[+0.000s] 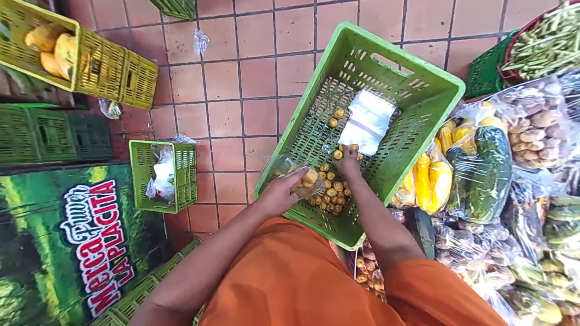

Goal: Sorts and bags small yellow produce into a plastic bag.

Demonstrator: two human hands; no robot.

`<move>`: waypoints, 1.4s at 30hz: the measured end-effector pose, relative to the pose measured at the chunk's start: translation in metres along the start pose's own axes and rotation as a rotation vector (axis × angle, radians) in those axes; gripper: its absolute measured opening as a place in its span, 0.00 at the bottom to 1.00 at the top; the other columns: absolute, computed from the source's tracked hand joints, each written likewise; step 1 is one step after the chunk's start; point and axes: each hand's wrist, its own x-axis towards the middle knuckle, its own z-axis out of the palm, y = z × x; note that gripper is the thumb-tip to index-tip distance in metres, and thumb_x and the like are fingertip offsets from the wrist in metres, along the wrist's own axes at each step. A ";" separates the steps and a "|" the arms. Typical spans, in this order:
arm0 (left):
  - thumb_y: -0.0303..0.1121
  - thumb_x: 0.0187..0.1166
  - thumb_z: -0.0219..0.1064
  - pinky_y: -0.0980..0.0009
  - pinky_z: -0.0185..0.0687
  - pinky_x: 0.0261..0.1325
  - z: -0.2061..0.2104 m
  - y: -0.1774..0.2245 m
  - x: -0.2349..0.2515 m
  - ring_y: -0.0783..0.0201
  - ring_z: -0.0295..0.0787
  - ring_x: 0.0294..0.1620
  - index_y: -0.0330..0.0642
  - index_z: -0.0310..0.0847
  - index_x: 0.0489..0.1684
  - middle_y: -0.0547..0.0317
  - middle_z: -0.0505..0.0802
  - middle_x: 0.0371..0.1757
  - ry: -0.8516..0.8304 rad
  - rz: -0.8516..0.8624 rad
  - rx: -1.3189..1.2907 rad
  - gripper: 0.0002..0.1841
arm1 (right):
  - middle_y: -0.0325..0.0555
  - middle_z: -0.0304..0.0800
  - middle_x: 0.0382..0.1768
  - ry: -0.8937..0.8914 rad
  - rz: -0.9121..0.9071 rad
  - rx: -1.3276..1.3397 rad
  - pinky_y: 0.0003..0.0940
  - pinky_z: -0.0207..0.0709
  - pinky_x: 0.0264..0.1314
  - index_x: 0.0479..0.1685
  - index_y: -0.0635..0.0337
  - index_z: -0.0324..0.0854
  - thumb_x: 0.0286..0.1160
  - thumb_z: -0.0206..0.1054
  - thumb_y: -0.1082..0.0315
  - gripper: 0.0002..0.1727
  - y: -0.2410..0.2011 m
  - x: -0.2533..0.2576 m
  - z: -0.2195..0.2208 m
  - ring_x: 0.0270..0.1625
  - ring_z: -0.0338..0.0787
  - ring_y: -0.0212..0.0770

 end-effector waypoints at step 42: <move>0.19 0.73 0.59 0.65 0.75 0.81 0.011 -0.024 0.029 0.70 0.71 0.85 0.56 0.56 0.95 0.69 0.61 0.95 0.022 -0.059 -0.041 0.43 | 0.78 0.67 0.77 0.095 0.129 -0.092 0.74 0.77 0.63 0.79 0.59 0.73 0.68 0.75 0.61 0.35 0.010 0.065 -0.033 0.71 0.78 0.79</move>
